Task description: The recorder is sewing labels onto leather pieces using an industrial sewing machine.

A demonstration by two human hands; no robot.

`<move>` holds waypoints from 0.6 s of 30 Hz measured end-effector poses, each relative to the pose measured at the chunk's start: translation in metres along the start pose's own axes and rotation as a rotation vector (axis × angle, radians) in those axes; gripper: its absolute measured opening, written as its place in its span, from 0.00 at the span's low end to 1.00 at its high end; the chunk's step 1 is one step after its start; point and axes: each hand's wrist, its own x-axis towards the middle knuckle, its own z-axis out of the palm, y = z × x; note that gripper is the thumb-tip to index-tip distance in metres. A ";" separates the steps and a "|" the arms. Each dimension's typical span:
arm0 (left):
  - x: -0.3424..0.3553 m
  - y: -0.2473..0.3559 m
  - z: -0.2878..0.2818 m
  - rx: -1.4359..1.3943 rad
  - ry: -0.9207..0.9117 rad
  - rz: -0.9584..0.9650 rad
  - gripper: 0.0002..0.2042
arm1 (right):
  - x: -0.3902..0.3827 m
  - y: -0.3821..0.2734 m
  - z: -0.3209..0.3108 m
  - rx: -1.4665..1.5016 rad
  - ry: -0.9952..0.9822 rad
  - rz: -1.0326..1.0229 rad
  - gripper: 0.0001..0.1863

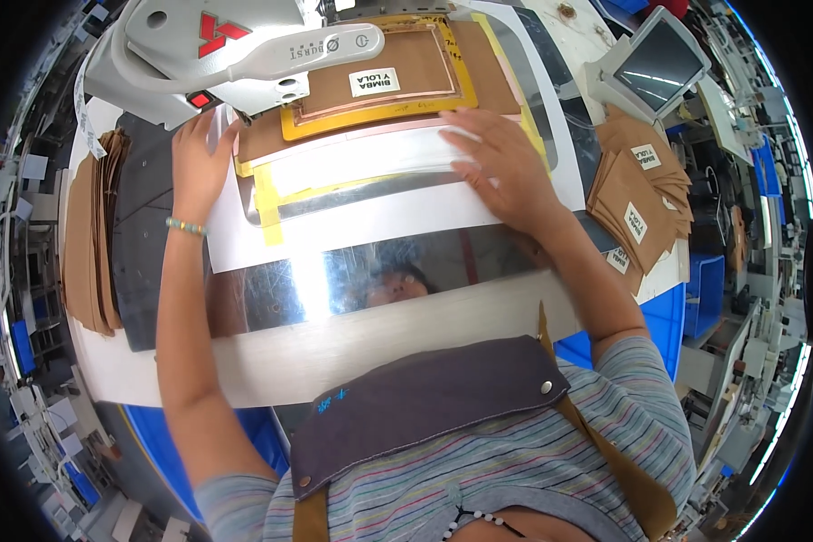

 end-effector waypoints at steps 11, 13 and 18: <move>0.012 0.029 0.044 -0.126 0.080 0.076 0.15 | 0.050 -0.020 0.028 0.067 -0.186 -0.185 0.16; 0.009 0.038 0.048 -0.249 0.156 -0.017 0.12 | 0.060 -0.023 0.045 0.109 -0.232 -0.169 0.16; 0.009 0.031 0.050 -0.318 0.189 -0.148 0.12 | 0.058 -0.023 0.068 0.135 -0.124 -0.158 0.17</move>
